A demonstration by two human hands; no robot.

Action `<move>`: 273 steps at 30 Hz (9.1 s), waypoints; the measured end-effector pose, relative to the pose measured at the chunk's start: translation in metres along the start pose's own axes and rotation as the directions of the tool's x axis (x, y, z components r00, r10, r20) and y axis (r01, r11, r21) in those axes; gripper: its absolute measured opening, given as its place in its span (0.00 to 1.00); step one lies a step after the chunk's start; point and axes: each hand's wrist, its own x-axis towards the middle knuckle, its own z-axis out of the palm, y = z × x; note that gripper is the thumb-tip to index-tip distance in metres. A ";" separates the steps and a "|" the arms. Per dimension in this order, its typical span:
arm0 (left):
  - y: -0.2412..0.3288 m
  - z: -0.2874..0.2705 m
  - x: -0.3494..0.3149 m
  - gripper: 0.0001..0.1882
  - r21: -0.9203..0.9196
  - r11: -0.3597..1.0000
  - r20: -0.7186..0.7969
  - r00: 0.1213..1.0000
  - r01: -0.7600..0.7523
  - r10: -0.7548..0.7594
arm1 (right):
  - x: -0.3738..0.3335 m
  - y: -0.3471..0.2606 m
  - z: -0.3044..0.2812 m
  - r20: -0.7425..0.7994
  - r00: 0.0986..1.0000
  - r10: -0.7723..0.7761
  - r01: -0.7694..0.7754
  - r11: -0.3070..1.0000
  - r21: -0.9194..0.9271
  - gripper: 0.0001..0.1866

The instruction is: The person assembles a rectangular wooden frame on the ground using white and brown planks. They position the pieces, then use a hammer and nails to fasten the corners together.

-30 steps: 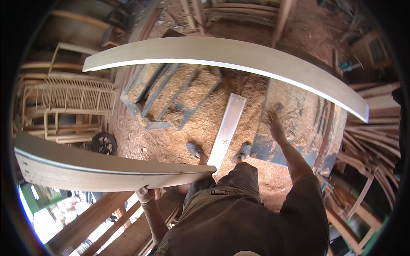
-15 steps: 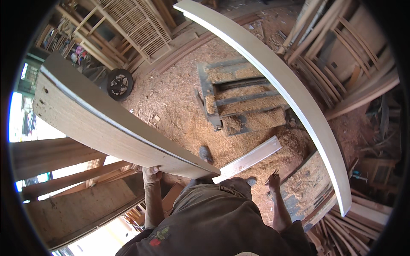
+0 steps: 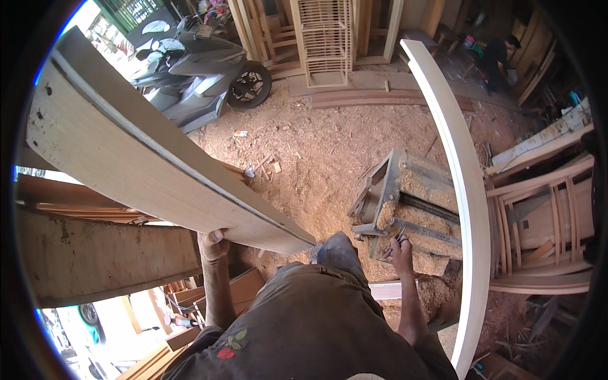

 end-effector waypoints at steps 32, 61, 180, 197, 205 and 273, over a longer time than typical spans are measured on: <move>-0.003 -0.069 0.485 0.41 0.177 0.902 -0.462 0.775 -0.395 0.430 | 0.653 -0.247 0.444 0.612 0.788 -0.065 0.058 0.998 0.032 0.09; 0.126 -0.395 0.683 0.36 0.597 0.656 -0.770 -0.101 -0.462 0.630 | 0.953 -0.278 1.115 0.940 0.194 0.282 0.916 0.292 -0.276 0.17; 0.699 -2.056 -0.191 0.36 0.876 0.480 0.373 -0.687 0.039 -0.624 | -1.260 0.316 3.087 0.139 -0.487 0.862 0.781 0.358 0.512 0.10; 0.447 -2.201 -0.349 0.33 0.899 0.417 0.395 -0.665 0.136 -0.634 | -1.433 0.801 3.064 0.160 -0.461 0.873 0.701 0.247 0.669 0.16; 0.338 -2.221 -0.393 0.33 0.888 0.339 0.449 -0.740 0.310 -0.501 | -1.363 0.953 3.097 0.220 -0.341 0.914 0.810 0.167 0.562 0.15; 0.167 -2.356 -0.373 0.47 0.796 -0.058 0.470 -0.676 0.603 -0.568 | -1.416 0.662 2.718 -0.855 -0.116 0.506 -0.266 0.813 0.518 0.35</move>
